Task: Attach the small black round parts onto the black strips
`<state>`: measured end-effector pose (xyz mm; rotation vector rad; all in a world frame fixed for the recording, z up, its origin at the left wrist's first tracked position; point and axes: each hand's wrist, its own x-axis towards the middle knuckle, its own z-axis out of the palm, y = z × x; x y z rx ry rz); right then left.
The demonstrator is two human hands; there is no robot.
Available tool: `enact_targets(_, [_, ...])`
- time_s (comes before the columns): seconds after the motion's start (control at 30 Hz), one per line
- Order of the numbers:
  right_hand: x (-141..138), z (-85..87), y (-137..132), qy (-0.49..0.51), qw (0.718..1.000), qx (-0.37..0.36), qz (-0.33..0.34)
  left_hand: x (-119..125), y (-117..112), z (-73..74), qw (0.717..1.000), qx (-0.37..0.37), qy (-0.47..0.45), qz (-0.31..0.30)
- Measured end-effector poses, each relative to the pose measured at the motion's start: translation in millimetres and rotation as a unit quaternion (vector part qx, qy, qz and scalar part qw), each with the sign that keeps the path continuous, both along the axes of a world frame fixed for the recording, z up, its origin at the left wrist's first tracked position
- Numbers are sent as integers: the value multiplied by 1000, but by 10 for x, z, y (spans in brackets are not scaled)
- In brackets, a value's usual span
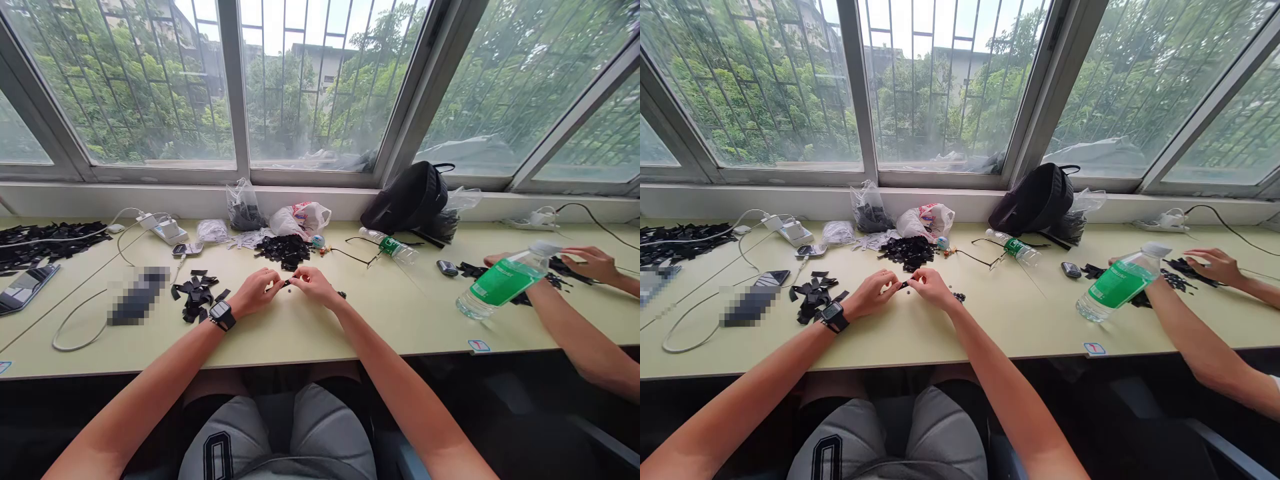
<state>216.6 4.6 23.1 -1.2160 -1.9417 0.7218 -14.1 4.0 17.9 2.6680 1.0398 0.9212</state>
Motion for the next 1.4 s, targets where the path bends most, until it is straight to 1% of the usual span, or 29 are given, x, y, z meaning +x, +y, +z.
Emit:
enact_targets(0.1, [11, -65, 22, -43, 999, 11, -17, 21, -4, -44, 1000, -23, 9, -9])
enact_targets(0.2, [14, -102, 33, -65, 997, 13, -26, 47, -4, -70, 999, -30, 16, -3])
enact_targets(0.8, [21, -135, 21, -97, 994, 33, -30, 81, 3, -68, 998, -50, 24, 24])
enact_targets(0.9, [3, -151, 20, -92, 994, 42, -33, 71, -23, -32, 999, -31, 26, 17])
enact_targets(0.97, [-5, -140, 23, -83, 994, 54, -45, 71, -54, 10, 999, 3, 33, -2])
enact_targets(1.03, [24, -90, 36, -71, 994, 64, -50, 80, -95, 60, 997, 43, 58, -27])
enact_targets(1.1, [125, -3, 65, -57, 996, 55, -37, 94, -134, 106, 992, 73, 93, -45])
enact_targets(1.17, [307, 93, 109, -43, 998, 23, -27, 107, -162, 136, 987, 91, 121, -49])
enact_targets(1.27, [666, 167, 178, -53, 994, -14, -97, 110, -171, 139, 986, 96, 132, -44])
enact_targets(1.33, [881, 148, 205, -77, 987, -36, -138, 102, -160, 119, 988, 92, 123, -35])
enact_targets(1.4, [1023, 100, 210, -103, 981, -65, -149, 92, -143, 91, 989, 88, 111, -29])
